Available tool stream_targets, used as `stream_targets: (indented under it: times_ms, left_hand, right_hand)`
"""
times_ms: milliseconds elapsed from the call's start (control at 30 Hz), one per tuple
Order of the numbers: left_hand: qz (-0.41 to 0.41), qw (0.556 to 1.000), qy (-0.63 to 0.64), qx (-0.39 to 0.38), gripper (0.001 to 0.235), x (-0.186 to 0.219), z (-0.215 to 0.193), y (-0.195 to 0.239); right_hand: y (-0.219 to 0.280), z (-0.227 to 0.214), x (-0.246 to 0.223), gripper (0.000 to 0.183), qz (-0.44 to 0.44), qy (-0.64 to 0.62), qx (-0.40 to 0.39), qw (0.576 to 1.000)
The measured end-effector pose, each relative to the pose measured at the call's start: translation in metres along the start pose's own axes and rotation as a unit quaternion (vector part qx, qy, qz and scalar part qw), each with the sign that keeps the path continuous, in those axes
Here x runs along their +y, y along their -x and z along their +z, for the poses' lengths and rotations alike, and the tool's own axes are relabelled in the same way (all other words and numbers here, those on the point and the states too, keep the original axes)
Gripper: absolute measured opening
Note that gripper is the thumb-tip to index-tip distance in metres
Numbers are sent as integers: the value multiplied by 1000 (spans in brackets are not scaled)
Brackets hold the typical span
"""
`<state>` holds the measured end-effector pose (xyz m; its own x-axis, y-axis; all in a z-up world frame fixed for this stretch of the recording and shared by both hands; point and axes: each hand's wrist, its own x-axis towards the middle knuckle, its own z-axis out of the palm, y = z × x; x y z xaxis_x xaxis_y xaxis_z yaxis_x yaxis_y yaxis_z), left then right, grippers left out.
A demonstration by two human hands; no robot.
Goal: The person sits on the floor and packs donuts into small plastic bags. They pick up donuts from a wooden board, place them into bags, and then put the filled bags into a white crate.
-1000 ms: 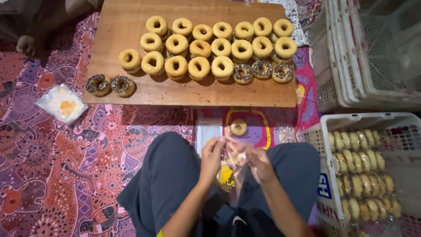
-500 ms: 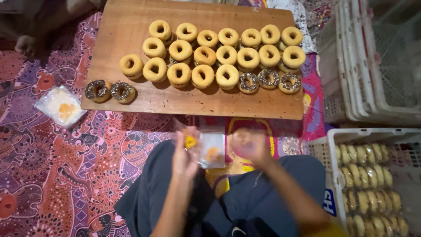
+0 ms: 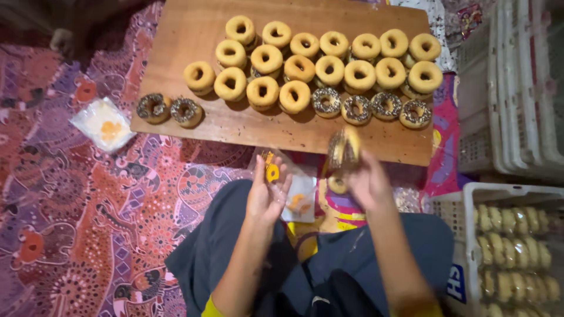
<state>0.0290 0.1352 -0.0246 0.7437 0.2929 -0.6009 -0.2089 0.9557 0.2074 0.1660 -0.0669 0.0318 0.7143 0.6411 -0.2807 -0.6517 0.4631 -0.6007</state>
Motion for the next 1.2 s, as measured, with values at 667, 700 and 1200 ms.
stream_targets:
  times_ms: [667,700,1200]
  left_hand:
    - [181,942,-235,-154,66,-72,53,92]
    - [188,928,-259,-188,69,-73,52,93]
    - [70,939,-230,-245,105,-76,37,101]
  right_hand:
    - [130,-31,64,48,-15,-44,-10,999]
    - [129,-33,62,51,-13,-47,1,999]
    - [139,-31,57,59,16,-42,23,999]
